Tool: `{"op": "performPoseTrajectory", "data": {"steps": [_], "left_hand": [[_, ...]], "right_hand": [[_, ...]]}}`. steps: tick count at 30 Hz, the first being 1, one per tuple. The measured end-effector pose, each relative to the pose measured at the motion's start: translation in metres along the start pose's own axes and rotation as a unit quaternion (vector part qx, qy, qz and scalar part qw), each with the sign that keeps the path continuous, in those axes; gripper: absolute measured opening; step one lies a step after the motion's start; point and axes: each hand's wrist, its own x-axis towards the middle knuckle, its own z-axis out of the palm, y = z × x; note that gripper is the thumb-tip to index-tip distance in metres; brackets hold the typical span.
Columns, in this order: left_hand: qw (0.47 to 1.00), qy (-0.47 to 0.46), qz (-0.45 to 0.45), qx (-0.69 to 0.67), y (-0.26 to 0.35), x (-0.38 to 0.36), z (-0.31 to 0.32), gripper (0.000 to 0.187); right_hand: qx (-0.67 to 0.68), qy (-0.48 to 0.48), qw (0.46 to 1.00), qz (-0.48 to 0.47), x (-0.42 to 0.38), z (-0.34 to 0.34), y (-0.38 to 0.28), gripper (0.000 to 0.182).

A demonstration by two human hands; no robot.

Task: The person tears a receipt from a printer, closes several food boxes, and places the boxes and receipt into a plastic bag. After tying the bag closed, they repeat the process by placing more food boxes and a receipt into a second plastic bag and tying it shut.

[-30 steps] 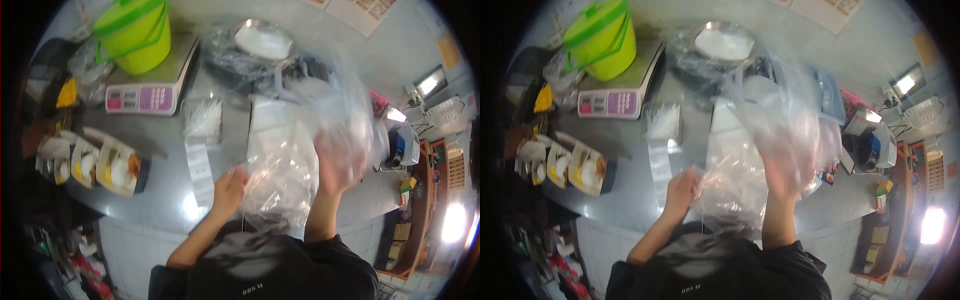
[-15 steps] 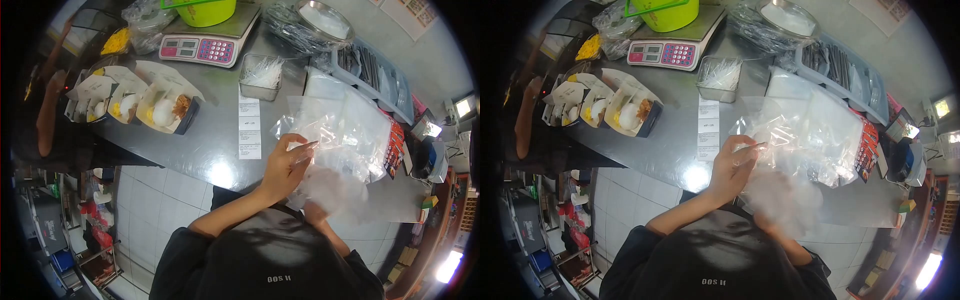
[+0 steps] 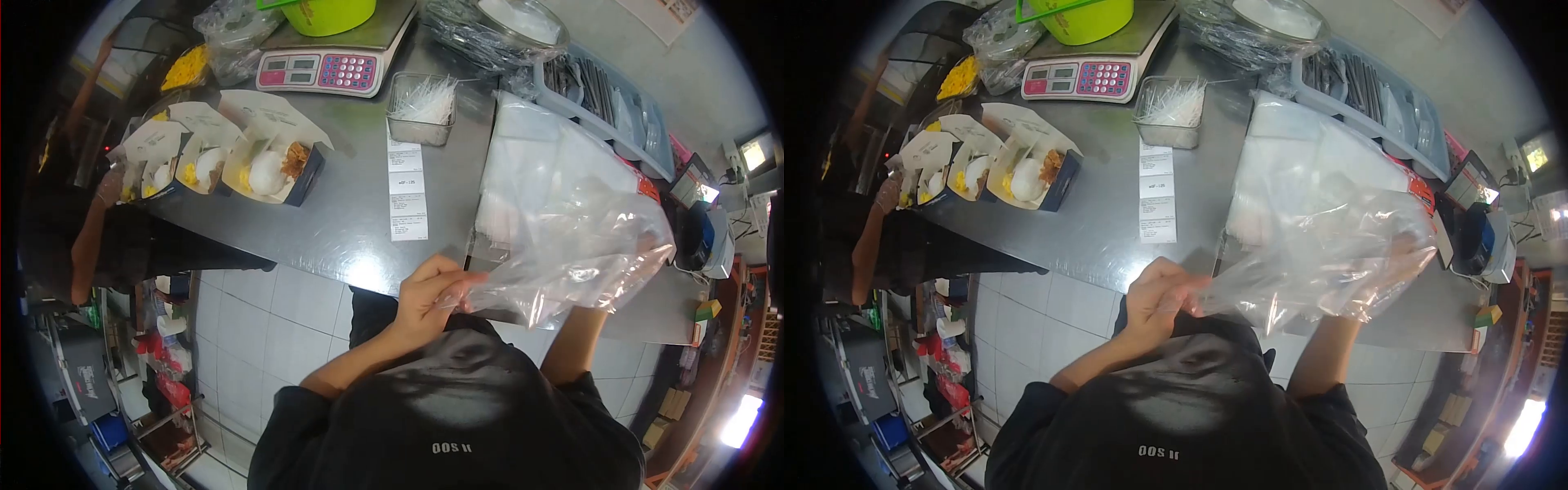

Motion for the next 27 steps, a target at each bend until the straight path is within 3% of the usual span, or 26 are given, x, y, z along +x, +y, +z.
{"op": "performPoseTrajectory", "data": {"steps": [3,5,7,9,12,15,17,19,22,23,26,27], "left_hand": [[0.969,-0.103,0.078,0.209,0.002,0.017,-0.008,0.042],[0.897,-0.096,0.184,0.39,0.031,0.023,0.001,0.059],[0.853,-0.126,0.24,0.446,0.046,0.03,0.016,0.074],[0.867,-0.196,0.247,0.385,0.041,0.035,0.042,0.085],[0.892,-0.251,0.17,0.334,0.024,0.037,0.066,0.084],[0.94,-0.258,0.163,0.152,0.037,0.033,0.056,0.079],[0.94,-0.188,0.186,0.216,0.041,0.041,0.031,0.074],[0.934,-0.091,0.203,0.281,0.035,0.054,0.011,0.059],[0.946,0.01,0.142,0.292,0.018,0.073,-0.005,0.051],[0.948,0.032,0.135,0.286,0.016,0.077,-0.006,0.051],[0.959,0.065,0.104,0.257,0.009,0.082,-0.015,0.051],[0.963,0.058,0.091,0.248,0.007,0.081,-0.022,0.052]], "right_hand": [[-0.035,0.0,0.999,-0.015,0.008,-0.019,-0.001,0.033],[-0.083,-0.021,0.996,-0.026,0.0,-0.017,0.012,0.034],[-0.142,-0.048,0.987,-0.058,-0.012,-0.005,0.027,0.035],[-0.219,-0.071,0.964,-0.13,-0.018,0.014,0.041,0.036],[-0.315,-0.071,0.896,-0.305,-0.017,0.044,0.062,0.037],[-0.353,-0.123,0.836,-0.401,-0.001,0.079,0.068,0.038],[-0.466,-0.249,0.77,-0.358,0.002,0.096,0.055,0.037],[-0.624,-0.407,0.599,-0.294,0.009,0.119,0.017,0.047],[-0.534,-0.527,0.637,-0.179,0.001,0.141,0.023,0.057],[-0.411,-0.578,0.701,-0.079,0.001,0.145,0.029,0.065],[-0.476,-0.542,0.65,-0.24,-0.007,0.157,0.038,0.062],[-0.579,-0.462,0.55,-0.386,-0.027,0.164,0.019,0.056]]}}
